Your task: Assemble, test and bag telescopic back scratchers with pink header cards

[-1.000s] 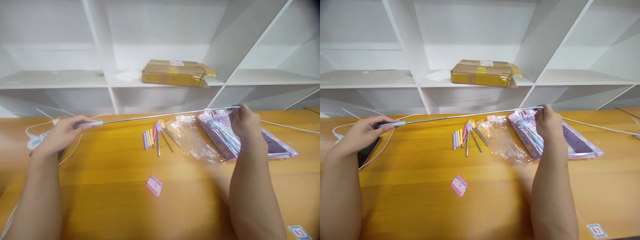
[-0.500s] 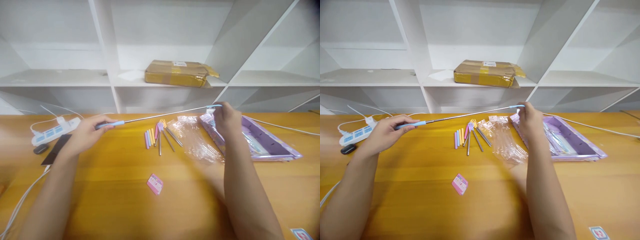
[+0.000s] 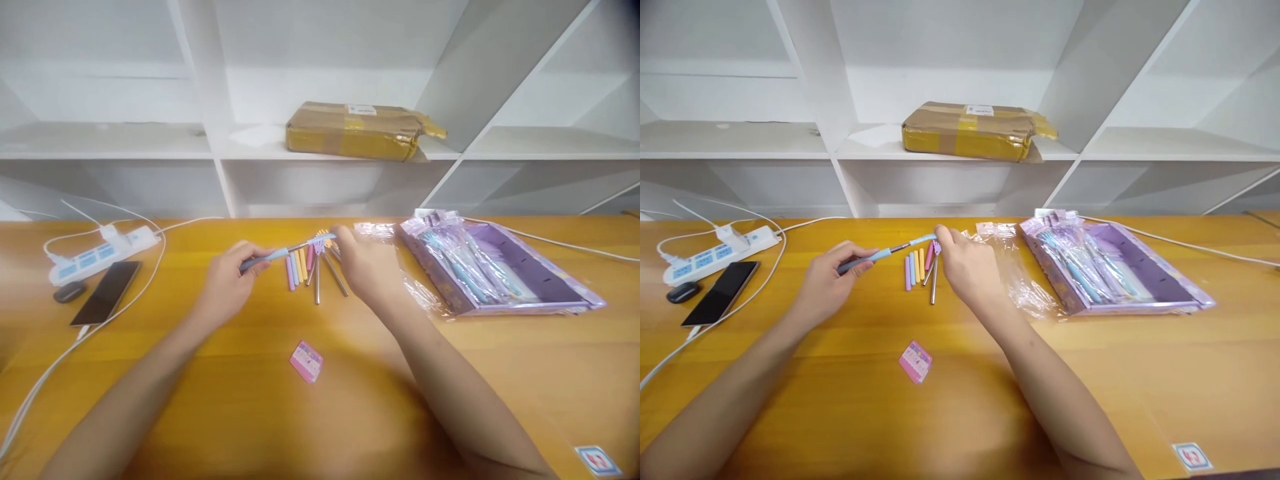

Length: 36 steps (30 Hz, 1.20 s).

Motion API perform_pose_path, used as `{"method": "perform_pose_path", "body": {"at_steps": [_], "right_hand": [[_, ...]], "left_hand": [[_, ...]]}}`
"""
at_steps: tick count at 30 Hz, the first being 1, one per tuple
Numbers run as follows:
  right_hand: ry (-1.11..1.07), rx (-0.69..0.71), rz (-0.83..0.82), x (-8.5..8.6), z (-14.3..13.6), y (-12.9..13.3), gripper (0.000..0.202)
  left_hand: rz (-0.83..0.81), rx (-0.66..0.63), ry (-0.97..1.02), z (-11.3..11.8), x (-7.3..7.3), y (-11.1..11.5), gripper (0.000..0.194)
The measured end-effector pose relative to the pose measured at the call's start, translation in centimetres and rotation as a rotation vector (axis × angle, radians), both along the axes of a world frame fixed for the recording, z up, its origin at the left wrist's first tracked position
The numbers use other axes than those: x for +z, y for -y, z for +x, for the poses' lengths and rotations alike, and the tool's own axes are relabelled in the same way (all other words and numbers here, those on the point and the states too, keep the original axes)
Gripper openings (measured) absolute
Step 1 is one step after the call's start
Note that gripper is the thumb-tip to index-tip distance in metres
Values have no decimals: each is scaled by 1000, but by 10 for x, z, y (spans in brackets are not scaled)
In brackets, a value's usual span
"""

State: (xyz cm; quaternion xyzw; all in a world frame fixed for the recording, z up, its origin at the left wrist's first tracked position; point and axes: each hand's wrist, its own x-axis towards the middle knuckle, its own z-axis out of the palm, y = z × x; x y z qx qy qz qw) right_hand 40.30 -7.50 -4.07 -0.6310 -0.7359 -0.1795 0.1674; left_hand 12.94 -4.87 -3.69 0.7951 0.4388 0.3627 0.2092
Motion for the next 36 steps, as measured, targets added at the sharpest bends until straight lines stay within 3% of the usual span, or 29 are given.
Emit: {"method": "perform_pose_path", "body": {"at_steps": [4, 7, 13, 17, 26, 32, 36], "right_hand": [[36, 28, -10, 11, 8, 2, 25], [23, 33, 11, 13, 11, 0, 33], [-14, 112, -6, 10, 7, -2, 37], [27, 224, -33, 11, 2, 2, 37], [34, 313, -20, 7, -7, 4, 40], [65, 456, 41, 4, -13, 1, 35], [50, 451, 69, 0, -15, 1, 38]], "left_hand": [[44, -18, -99, -8, 15, -3, 23], [94, -37, -200, -9, 21, 2, 29], [236, -40, -381, -6, 9, 9, 34], [301, 8, -494, -10, 10, 9, 30], [326, -58, -599, -9, 9, 11, 27], [302, -148, -653, -13, 6, 9, 29], [312, -140, -698, -14, 6, 9, 27]]}}
